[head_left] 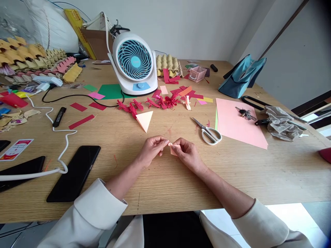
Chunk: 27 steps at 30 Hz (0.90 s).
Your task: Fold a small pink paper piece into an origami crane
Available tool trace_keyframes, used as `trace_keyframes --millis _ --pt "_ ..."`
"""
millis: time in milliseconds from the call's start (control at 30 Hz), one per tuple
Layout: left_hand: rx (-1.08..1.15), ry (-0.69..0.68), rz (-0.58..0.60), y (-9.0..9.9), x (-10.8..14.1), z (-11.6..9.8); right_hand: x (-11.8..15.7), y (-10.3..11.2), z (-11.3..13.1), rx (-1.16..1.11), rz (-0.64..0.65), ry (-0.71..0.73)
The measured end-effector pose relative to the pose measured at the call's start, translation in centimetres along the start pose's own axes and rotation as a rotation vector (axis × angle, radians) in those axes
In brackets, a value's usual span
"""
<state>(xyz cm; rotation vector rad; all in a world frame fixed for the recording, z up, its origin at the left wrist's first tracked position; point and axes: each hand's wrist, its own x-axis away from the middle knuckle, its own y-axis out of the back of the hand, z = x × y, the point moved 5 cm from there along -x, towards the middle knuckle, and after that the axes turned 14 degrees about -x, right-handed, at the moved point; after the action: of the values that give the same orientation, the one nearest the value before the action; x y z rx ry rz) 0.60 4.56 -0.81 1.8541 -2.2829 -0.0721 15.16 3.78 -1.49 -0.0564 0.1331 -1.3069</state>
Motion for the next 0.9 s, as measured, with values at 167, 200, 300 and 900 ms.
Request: trace_keyframes --millis 167,200,300,900 --pt "0.001 0.007 0.027 0.1 -0.2 0.3 0.1 0.0 -0.1 0.013 0.008 -0.002" --pt "-0.004 0.006 0.028 0.1 -0.3 0.4 0.1 0.0 -0.1 0.017 0.010 -0.005" --pt "-0.038 0.002 0.026 0.2 -0.4 0.6 0.1 0.1 -0.1 0.030 0.011 -0.013" --pt "-0.130 -0.012 0.041 0.7 -0.7 1.4 0.2 0.1 -0.2 0.044 0.031 -0.017"
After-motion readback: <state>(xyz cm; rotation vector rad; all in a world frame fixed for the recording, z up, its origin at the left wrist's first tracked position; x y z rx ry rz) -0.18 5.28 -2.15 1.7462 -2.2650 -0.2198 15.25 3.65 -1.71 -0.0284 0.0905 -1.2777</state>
